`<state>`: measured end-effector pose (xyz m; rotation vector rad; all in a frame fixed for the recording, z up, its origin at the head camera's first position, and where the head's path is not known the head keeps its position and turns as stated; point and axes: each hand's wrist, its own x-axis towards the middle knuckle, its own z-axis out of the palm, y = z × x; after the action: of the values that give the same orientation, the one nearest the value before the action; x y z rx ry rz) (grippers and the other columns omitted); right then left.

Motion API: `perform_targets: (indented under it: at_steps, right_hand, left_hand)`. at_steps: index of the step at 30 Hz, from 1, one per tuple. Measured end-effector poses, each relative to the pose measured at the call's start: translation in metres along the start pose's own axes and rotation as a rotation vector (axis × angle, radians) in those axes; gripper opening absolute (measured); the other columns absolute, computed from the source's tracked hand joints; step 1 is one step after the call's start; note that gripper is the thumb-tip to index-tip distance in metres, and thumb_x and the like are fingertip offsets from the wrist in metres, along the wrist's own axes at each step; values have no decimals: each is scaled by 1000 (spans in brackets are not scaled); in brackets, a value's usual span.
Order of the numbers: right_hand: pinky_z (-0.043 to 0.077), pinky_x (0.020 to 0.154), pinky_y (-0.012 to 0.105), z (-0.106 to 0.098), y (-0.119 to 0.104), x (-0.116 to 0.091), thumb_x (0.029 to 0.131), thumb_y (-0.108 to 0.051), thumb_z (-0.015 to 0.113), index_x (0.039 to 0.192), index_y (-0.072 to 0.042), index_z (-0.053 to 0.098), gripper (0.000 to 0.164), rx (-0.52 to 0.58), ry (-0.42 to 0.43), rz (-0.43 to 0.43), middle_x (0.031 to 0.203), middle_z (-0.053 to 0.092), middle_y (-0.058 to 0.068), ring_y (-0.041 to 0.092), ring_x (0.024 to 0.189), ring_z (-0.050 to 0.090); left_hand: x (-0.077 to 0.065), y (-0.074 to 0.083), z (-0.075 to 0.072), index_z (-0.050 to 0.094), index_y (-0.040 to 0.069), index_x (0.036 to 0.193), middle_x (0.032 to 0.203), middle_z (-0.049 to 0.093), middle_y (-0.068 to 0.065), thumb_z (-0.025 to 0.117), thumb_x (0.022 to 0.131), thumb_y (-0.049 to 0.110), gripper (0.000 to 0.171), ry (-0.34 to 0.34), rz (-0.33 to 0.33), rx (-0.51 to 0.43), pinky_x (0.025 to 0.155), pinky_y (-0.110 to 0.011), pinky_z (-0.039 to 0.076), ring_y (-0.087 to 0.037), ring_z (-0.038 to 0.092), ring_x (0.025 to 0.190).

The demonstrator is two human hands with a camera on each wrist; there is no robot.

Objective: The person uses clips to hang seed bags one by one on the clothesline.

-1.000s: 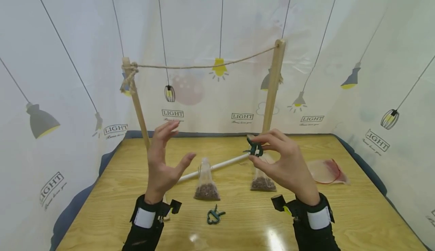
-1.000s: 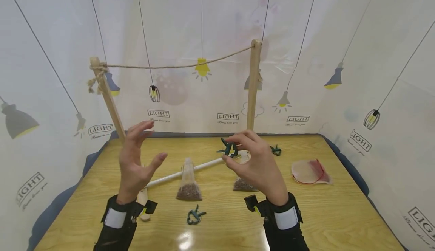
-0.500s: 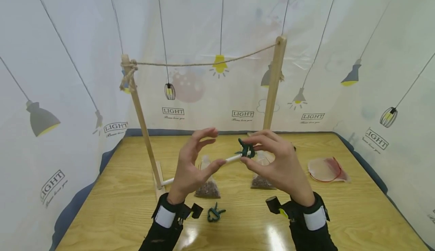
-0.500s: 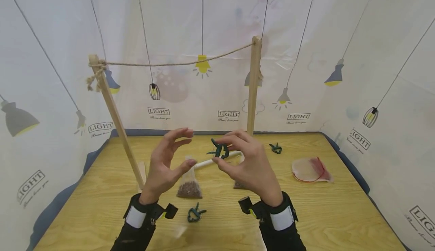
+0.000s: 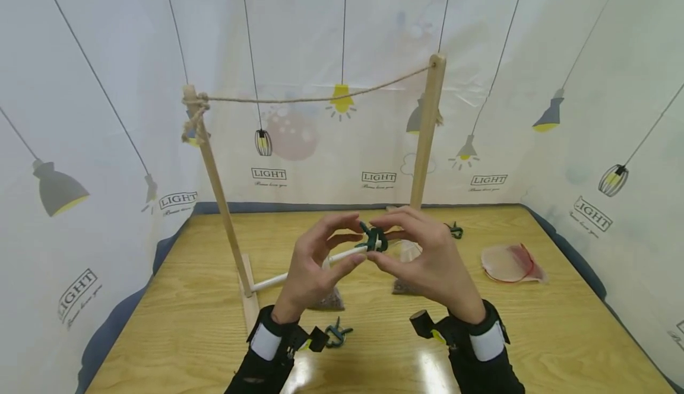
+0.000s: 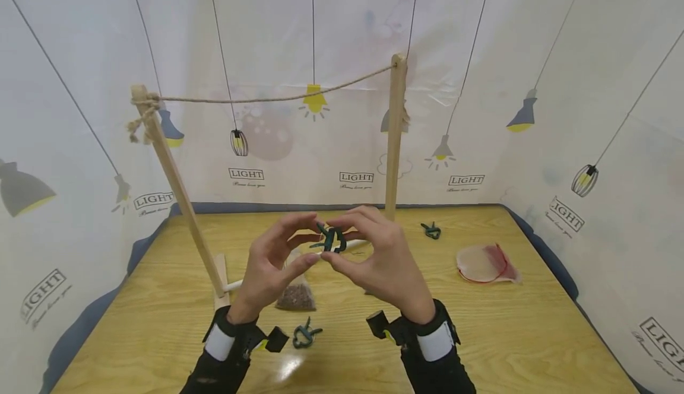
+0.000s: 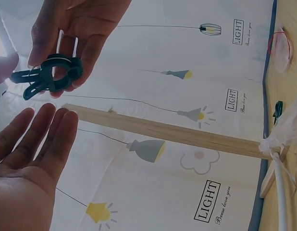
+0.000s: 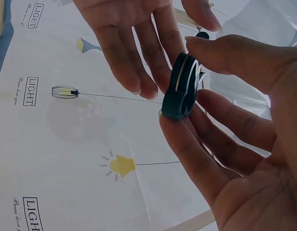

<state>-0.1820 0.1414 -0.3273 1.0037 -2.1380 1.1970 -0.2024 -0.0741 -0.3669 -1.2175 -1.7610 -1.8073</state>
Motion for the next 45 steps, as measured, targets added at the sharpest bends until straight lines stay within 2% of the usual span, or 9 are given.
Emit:
perform_targets:
  at_steps: [9, 17, 24, 30, 35, 39, 45]
  right_hand:
    - [64, 85, 27, 6, -1, 6, 79, -2, 87, 120, -5, 70, 44, 97, -28, -39, 115, 72, 8, 20, 105, 72]
    - [64, 85, 30, 9, 0, 6, 80, -2, 87, 120, -5, 70, 43, 142, -40, -34, 114, 71, 8, 20, 105, 72]
    - [64, 86, 30, 11, 0, 6, 81, -1, 85, 121, -4, 69, 43, 169, -62, -30, 115, 70, 8, 20, 107, 69]
    - [63, 88, 29, 11, 0, 5, 80, -6, 87, 122, -5, 69, 46, 93, -52, -31, 118, 72, 8, 22, 107, 71]
    - [63, 90, 30, 8, 2, 3, 81, -9, 88, 127, -8, 67, 50, 25, -39, -24, 121, 71, 7, 20, 110, 71]
    - [62, 91, 30, 2, 6, 1, 81, -8, 87, 131, -10, 64, 55, -5, -32, -6, 123, 70, 6, 17, 113, 68]
    - [62, 92, 31, -11, 17, -3, 81, -5, 86, 135, -9, 62, 59, -62, -5, 49, 128, 67, 6, 16, 115, 65]
  left_hand:
    - [1, 0, -3, 58, -11, 132, 123, 61, -32, 71, 93, -2, 42, 2, 3, -49, 100, -44, 59, -16, 64, 121]
    - [1, 1, -5, 59, -16, 126, 118, 62, -32, 73, 93, 1, 40, 10, 4, -102, 99, -41, 60, -14, 66, 115]
    - [-2, 0, -8, 62, -13, 122, 115, 64, -31, 74, 92, -1, 35, 24, -14, -75, 97, -39, 61, -13, 67, 110]
    - [-4, 1, -13, 65, -11, 118, 113, 65, -33, 73, 90, -5, 30, 80, -35, 3, 95, -39, 61, -12, 69, 107]
    - [-4, 2, -19, 65, -15, 113, 108, 65, -34, 73, 89, -6, 26, 129, -25, 26, 92, -36, 62, -10, 70, 104]
    - [-4, 1, -24, 65, -16, 109, 107, 69, -27, 73, 89, -7, 23, 154, 3, 28, 91, -34, 63, -10, 71, 102]
    - [-5, 1, -31, 66, -16, 107, 109, 73, -2, 73, 91, -5, 21, 194, 27, 36, 91, -33, 63, -10, 71, 100]
